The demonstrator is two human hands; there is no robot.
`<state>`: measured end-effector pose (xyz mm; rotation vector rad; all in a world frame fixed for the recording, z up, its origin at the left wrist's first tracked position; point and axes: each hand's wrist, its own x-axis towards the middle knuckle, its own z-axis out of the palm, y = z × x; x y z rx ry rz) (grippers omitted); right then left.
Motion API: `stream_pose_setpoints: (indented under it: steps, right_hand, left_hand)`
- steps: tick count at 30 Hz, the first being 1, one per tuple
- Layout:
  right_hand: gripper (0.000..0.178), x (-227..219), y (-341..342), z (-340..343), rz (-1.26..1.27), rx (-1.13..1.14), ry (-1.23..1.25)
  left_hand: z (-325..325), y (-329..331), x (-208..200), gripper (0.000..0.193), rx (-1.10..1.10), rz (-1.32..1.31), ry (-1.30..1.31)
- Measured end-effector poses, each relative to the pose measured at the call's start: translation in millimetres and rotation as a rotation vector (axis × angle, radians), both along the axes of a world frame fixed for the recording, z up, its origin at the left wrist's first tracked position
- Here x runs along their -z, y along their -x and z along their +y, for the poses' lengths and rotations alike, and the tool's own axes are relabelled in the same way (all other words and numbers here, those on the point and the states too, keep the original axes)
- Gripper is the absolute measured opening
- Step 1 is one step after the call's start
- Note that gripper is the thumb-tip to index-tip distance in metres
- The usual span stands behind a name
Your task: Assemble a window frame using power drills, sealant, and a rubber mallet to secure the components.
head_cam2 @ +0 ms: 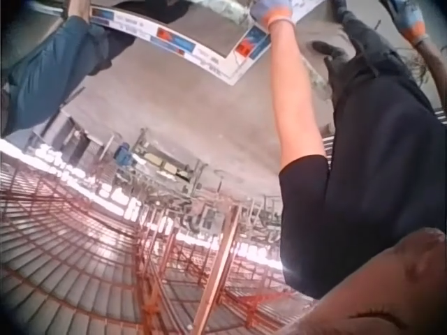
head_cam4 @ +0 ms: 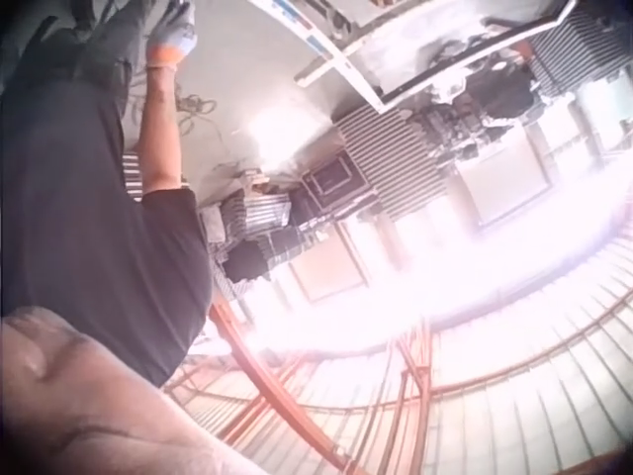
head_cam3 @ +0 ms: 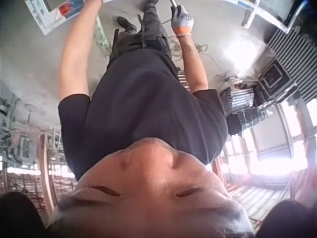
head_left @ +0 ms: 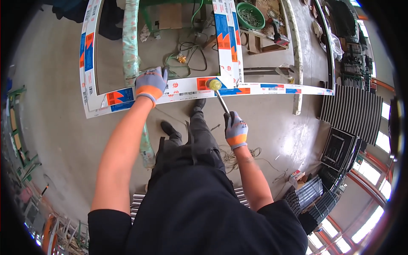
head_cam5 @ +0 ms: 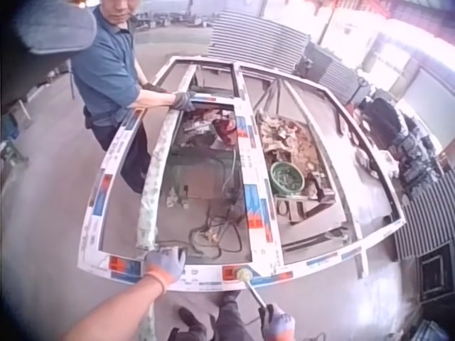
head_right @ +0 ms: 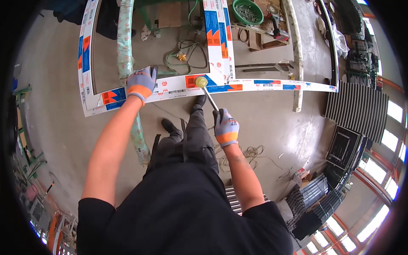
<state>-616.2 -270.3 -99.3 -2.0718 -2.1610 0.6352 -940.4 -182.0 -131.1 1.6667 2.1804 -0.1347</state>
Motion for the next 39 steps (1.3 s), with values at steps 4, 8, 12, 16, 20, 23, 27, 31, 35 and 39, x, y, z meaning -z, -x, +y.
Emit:
stream_pose_setpoints:
  steps: [4, 8, 12, 16, 20, 23, 27, 31, 35, 39]
  right_hand:
    - [0.021, -3, 1, -6, 0.075, 0.006, -0.081]
    - [0.028, 0, -5, 1, 0.048, 0.027, 0.041]
    - [0.026, -8, -4, 3, 0.101, 0.045, 0.037]
    - [0.021, -21, 30, 35, 0.17, -0.101, 0.086]
    - [0.016, -68, 145, 89, 0.341, -0.692, -0.135]
    - [0.014, -83, 213, 134, 0.218, -1.046, -0.069]
    - [0.017, -70, 303, 165, 0.07, -1.449, -0.008]
    - [0.02, -34, 340, 188, 0.034, -1.715, -0.055]
    - [0.023, -12, 352, 201, -0.094, -1.778, -0.059]
    - [0.02, -49, 372, 177, 0.15, -1.757, -0.039]
  left_hand:
    - [-7, 13, -7, 0.037, -0.026, -0.01, -0.062]
    - [-11, 15, 10, 0.029, 0.083, -0.307, -0.342]
    - [-31, 19, -1, 0.034, 0.105, 0.033, -0.365]
    - [-17, 24, -18, 0.039, -0.117, -0.186, -0.037]
    - [-31, 33, 23, 0.039, -0.109, -0.166, -0.221]
    - [-23, 27, 6, 0.035, -0.232, -0.497, -0.17]
    - [-28, 20, 37, 0.024, -0.366, -0.489, -0.535]
    - [-25, 22, 35, 0.021, -0.274, -0.319, -0.523]
    - [-38, 30, -12, 0.021, -0.286, -0.413, -0.512]
    - [-32, 29, -1, 0.025, -0.1, -0.28, -0.144]
